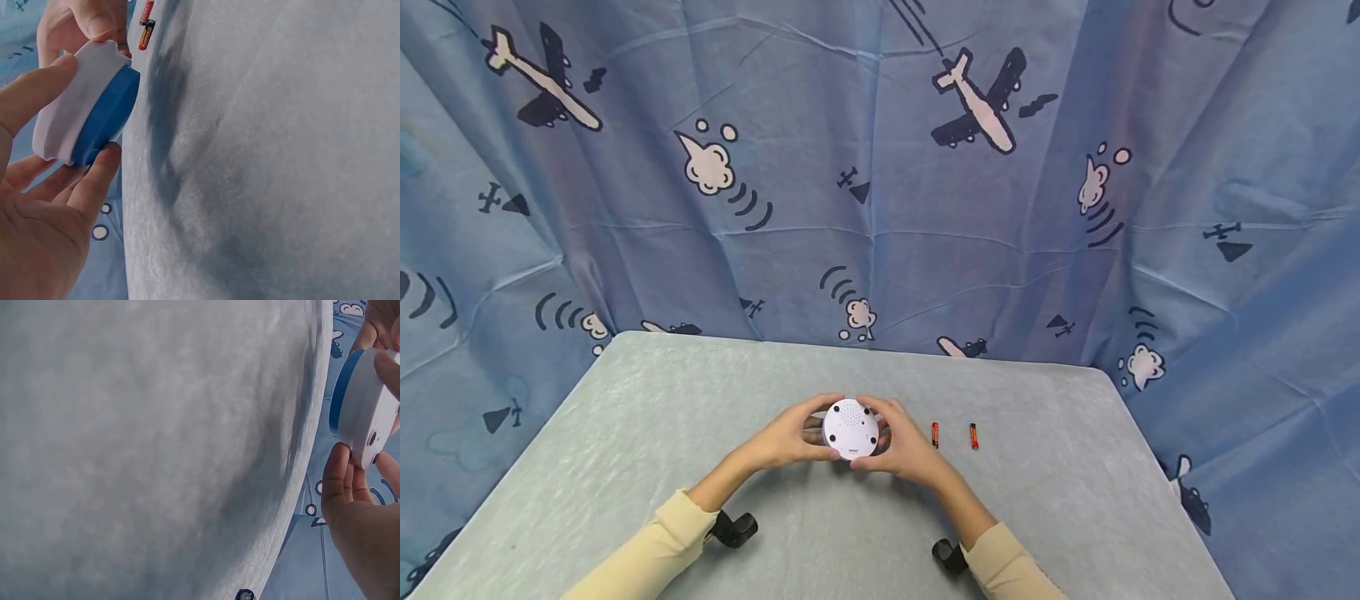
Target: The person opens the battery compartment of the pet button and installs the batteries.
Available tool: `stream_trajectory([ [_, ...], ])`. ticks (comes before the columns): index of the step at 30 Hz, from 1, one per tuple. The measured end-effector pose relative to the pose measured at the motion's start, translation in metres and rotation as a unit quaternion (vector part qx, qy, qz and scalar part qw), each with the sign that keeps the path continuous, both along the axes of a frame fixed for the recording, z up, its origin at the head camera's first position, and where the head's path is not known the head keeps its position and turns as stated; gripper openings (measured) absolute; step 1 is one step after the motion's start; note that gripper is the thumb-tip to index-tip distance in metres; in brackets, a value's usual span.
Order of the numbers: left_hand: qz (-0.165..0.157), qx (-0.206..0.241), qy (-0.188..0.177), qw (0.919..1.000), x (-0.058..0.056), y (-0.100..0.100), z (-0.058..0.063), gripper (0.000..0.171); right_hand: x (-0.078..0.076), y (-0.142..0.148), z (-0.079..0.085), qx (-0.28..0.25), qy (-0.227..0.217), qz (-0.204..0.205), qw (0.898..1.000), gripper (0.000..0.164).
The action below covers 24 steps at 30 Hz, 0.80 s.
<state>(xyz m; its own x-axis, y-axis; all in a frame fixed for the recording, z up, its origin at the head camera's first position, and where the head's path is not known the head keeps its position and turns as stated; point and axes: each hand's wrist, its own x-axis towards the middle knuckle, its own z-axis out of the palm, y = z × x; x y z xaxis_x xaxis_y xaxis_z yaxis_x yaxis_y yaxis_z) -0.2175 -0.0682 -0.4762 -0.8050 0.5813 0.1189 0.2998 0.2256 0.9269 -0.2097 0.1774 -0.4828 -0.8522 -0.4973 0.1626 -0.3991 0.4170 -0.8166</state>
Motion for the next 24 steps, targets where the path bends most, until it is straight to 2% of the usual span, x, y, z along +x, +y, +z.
stream_trajectory([
  [10, -0.007, -0.022, 0.001, 0.9997, -0.001, -0.001, -0.002, 0.081, 0.002, -0.001, -0.005, 0.009, 0.0, -0.005, 1.0, 0.087],
  [18, 0.008, 0.009, 0.0, 0.9999, -0.001, -0.004, -0.006, 0.073, 0.0, -0.001, -0.01, -0.028, -0.022, 0.001, 0.999, 0.075],
  [24, 0.017, 0.001, 0.027, 0.9995, -0.003, 0.0, -0.015, 0.083, -0.002, 0.0, -0.012, -0.017, -0.015, -0.003, 1.0, 0.072],
])
